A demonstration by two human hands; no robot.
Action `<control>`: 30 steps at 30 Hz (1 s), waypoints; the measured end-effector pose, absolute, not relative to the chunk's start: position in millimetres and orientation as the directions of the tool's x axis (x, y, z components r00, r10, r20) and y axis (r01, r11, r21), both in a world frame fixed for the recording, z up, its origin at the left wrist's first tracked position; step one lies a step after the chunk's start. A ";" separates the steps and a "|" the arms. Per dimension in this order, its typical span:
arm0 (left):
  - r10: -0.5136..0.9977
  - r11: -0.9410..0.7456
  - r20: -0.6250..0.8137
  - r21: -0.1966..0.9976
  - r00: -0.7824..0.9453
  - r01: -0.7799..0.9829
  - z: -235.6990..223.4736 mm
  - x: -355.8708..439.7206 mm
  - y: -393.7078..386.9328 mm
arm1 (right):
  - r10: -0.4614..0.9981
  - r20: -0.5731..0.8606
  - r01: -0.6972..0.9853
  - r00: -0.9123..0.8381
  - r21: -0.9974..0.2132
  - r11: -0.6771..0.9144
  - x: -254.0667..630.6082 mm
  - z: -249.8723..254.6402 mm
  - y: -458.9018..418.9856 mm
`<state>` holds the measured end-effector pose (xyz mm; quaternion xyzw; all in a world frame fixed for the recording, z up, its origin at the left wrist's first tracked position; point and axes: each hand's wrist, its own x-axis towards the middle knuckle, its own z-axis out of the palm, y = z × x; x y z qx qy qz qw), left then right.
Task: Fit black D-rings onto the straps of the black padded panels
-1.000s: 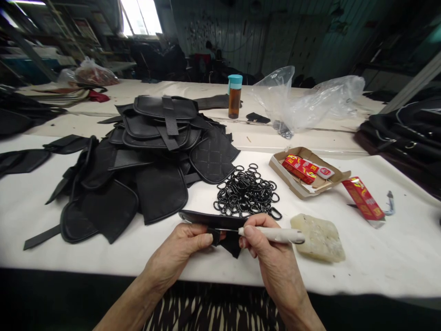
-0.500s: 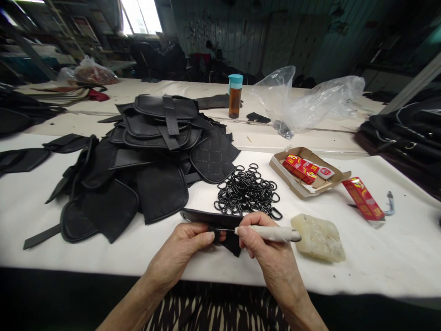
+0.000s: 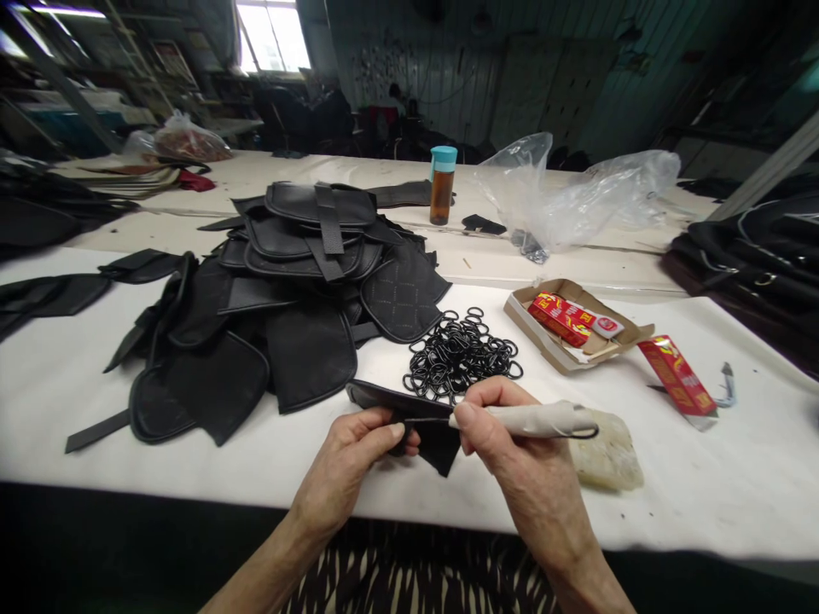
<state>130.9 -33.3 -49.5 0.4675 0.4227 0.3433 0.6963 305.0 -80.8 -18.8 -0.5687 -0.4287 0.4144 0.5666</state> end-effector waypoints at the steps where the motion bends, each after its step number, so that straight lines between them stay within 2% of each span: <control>1: 0.872 0.339 -0.274 0.936 0.406 -0.098 -50.6 131.1 -33.1 | 0.955 0.011 -0.002 0.295 -1.000 0.012 304.7 -17.1 -83.6; 5: 0.859 0.404 -0.302 0.896 0.413 -0.184 -51.8 130.6 -29.7 | 0.947 -0.003 -0.071 0.322 -0.997 0.021 299.3 -18.8 -94.8; 10: 0.794 0.519 -0.327 0.804 0.513 -0.291 -48.0 125.1 -21.4 | 0.925 0.020 -0.093 0.379 -0.994 0.060 287.7 -38.1 -102.5; 14: 0.737 0.603 -0.357 0.730 0.573 -0.320 -47.6 121.1 -15.8 | 0.903 0.114 0.010 0.415 -0.993 0.120 283.9 -50.3 -103.5; 19: 0.733 0.611 -0.361 0.722 0.577 -0.325 -48.4 120.4 -14.6 | 0.908 0.158 0.180 0.389 -0.979 0.094 284.2 -51.9 -103.9; 30: 0.719 0.627 -0.365 0.707 0.591 -0.326 -47.3 119.9 -13.8 | 0.903 0.156 0.180 0.399 -0.980 0.089 278.2 -50.9 -100.3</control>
